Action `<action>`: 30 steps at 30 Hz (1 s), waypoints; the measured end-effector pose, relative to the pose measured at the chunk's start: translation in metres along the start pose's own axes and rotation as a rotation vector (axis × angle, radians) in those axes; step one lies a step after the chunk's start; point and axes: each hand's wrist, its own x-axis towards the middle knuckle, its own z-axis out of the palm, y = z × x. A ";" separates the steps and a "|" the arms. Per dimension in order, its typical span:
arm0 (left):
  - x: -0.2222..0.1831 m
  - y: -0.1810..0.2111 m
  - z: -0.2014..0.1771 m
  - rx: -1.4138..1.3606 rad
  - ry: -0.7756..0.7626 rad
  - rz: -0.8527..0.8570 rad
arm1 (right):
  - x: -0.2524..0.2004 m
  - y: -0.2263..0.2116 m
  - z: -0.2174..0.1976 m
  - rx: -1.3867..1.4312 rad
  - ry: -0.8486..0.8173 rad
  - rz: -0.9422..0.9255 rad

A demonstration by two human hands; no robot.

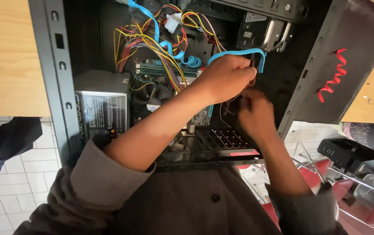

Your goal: Installing and connecting an additional hard drive and managing internal cables inside a computer case.

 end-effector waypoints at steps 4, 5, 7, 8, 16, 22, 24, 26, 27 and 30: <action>0.002 -0.007 0.003 -0.029 -0.004 0.001 | -0.013 0.021 0.017 -0.207 -0.171 0.034; 0.004 -0.008 0.003 -0.042 -0.008 0.004 | -0.010 0.038 0.033 -0.302 -0.237 0.032; 0.009 -0.009 0.001 -0.050 -0.009 0.015 | -0.002 0.052 0.051 -0.396 -0.293 0.027; 0.012 -0.009 -0.002 -0.062 -0.008 0.016 | 0.002 0.050 0.053 -0.475 -0.249 0.115; 0.016 -0.011 0.004 -0.127 -0.057 0.064 | 0.030 0.035 0.063 -0.607 -0.313 0.123; -0.013 0.009 -0.007 -0.108 -0.042 0.037 | -0.024 -0.010 0.019 -0.301 -0.376 0.176; -0.011 0.011 -0.004 0.016 -0.032 -0.034 | -0.050 -0.024 0.001 0.652 -0.336 0.331; 0.004 -0.006 0.005 0.035 -0.001 -0.023 | -0.065 -0.044 -0.021 0.859 -0.236 0.334; 0.010 -0.017 0.009 0.053 0.033 -0.035 | -0.075 -0.054 -0.028 1.070 -0.154 0.339; 0.003 -0.011 0.011 -0.016 0.045 0.001 | -0.080 -0.045 -0.030 1.386 -0.186 0.191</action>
